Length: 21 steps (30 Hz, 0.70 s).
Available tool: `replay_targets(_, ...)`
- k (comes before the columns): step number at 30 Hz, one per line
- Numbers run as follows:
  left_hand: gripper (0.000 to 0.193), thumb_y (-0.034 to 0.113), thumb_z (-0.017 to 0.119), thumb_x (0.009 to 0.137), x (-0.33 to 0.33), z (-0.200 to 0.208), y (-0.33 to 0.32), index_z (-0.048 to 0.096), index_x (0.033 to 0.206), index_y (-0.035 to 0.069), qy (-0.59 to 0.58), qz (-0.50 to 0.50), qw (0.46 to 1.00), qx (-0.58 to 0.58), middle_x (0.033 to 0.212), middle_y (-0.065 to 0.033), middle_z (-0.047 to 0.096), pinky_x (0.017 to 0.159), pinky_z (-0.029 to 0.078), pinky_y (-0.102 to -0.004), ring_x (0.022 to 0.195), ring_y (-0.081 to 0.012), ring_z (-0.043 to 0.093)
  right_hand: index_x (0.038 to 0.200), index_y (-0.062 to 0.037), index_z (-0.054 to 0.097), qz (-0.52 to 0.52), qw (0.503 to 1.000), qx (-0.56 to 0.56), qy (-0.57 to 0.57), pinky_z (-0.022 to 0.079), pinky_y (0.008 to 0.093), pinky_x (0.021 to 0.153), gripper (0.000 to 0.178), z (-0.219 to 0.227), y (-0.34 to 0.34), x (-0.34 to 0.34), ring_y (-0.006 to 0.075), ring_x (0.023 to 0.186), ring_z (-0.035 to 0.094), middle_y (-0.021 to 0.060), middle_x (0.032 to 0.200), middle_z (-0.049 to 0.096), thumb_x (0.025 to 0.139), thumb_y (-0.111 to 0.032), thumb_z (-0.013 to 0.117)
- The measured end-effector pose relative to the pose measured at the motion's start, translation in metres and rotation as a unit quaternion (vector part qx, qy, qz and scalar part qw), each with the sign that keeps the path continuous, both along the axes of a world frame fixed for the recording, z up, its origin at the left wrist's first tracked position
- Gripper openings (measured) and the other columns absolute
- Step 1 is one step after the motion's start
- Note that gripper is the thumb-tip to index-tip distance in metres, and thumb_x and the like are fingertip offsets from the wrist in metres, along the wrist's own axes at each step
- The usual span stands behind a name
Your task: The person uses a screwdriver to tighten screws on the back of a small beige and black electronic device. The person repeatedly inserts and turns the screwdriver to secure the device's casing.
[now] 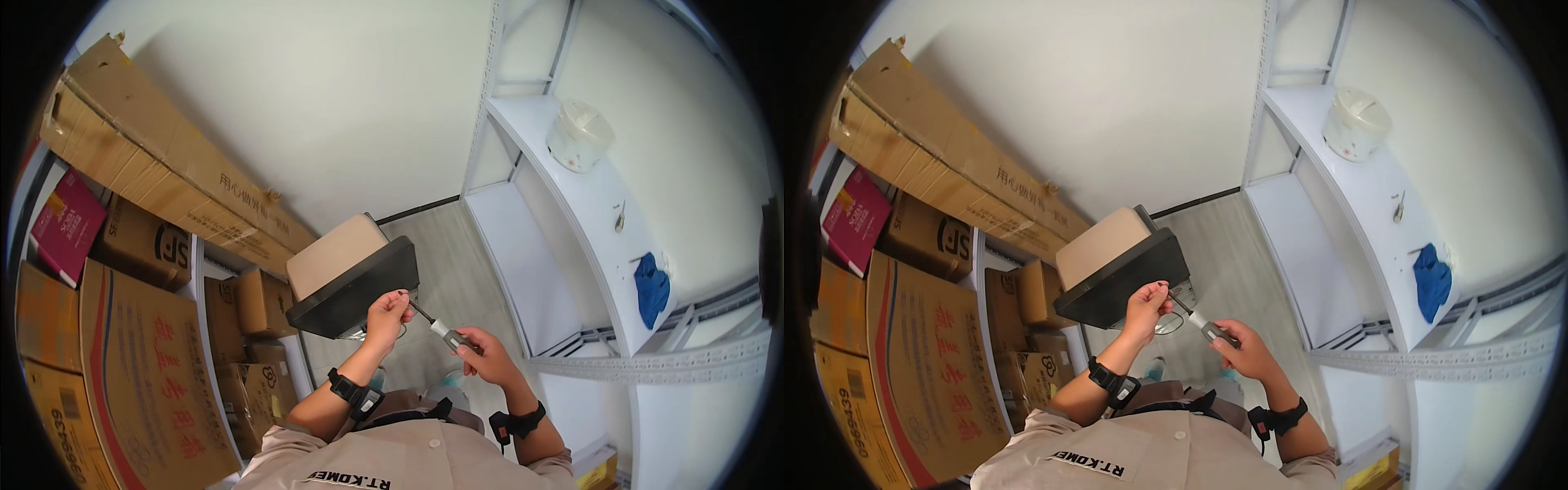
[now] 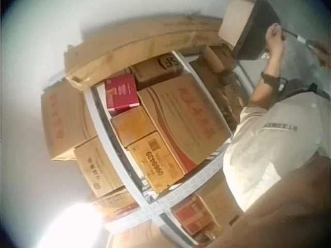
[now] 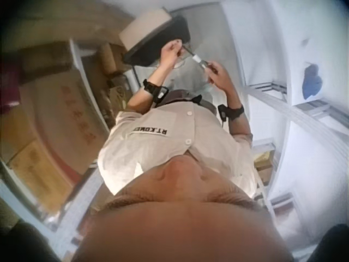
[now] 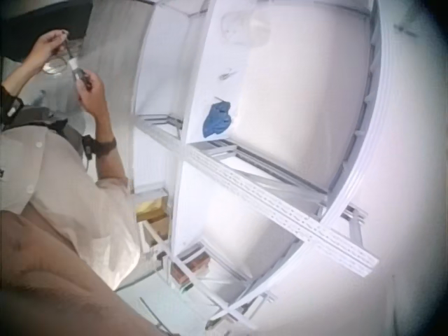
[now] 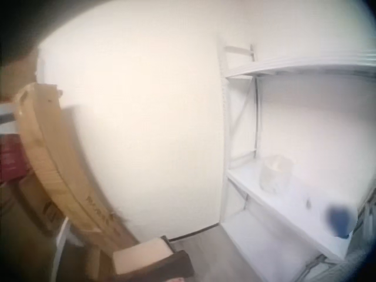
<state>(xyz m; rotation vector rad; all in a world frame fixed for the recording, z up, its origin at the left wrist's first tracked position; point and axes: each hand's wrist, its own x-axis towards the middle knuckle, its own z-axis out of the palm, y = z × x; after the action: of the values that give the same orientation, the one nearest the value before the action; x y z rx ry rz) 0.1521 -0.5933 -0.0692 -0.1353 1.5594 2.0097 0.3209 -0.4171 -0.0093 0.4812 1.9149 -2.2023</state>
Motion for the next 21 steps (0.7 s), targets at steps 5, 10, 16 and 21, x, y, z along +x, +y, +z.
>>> replay_targets(5, 0.019, 0.015, 0.061, 0.094, -0.024, 0.0, -0.044, 0.06, 0.111, 0.005, -0.039, -0.003, 0.998, 0.047, 0.084, 0.0005, 0.064, 0.06, 0.049, -0.0212, 0.067, -0.0065, 0.059, 0.124, -0.0028, 0.05, -0.048, 0.999, -0.008, 0.01, 0.039, 0.0228, 0.049, 0.033, -0.017, -0.067, -0.019, 0.0071, 0.054, 0.048, 0.0082, 0.089, 0.062, 0.095, -0.018, 0.055)
replay_targets(10, 0.03, 0.011, 0.061, 0.094, -0.042, 0.005, -0.078, 0.052, 0.122, 0.005, -0.037, -0.028, 0.997, 0.06, 0.093, -0.0035, 0.066, 0.061, 0.05, -0.0209, 0.068, -0.0071, 0.06, 0.123, -0.0039, 0.052, -0.116, 0.992, -0.051, 0.025, 0.036, 0.0211, 0.05, 0.033, -0.024, -0.126, -0.039, 0.0046, 0.057, 0.045, 0.0032, 0.087, 0.062, 0.096, -0.024, 0.054)
replay_targets(16, 0.032, 0.007, 0.058, 0.093, -0.054, 0.004, -0.092, 0.05, 0.125, 0.006, -0.033, -0.079, 0.994, 0.061, 0.099, -0.0056, 0.066, 0.064, 0.053, -0.0216, 0.07, -0.0082, 0.061, 0.124, -0.0036, 0.052, -0.18, 0.981, -0.073, 0.025, 0.036, 0.0207, 0.05, 0.034, -0.03, -0.155, -0.042, 0.0046, 0.057, 0.045, 0.0027, 0.086, 0.063, 0.097, -0.025, 0.053)
replay_targets(21, 0.033, 0.004, 0.058, 0.093, -0.052, -0.003, -0.09, 0.05, 0.124, 0.006, -0.024, -0.071, 0.995, 0.069, 0.098, -0.0056, 0.066, 0.064, 0.053, -0.0221, 0.07, -0.0085, 0.062, 0.125, -0.0031, 0.053, -0.198, 0.977, -0.073, 0.019, 0.036, 0.0206, 0.05, 0.036, -0.032, -0.163, -0.038, 0.0043, 0.057, 0.046, 0.0023, 0.084, 0.064, 0.096, -0.025, 0.055)
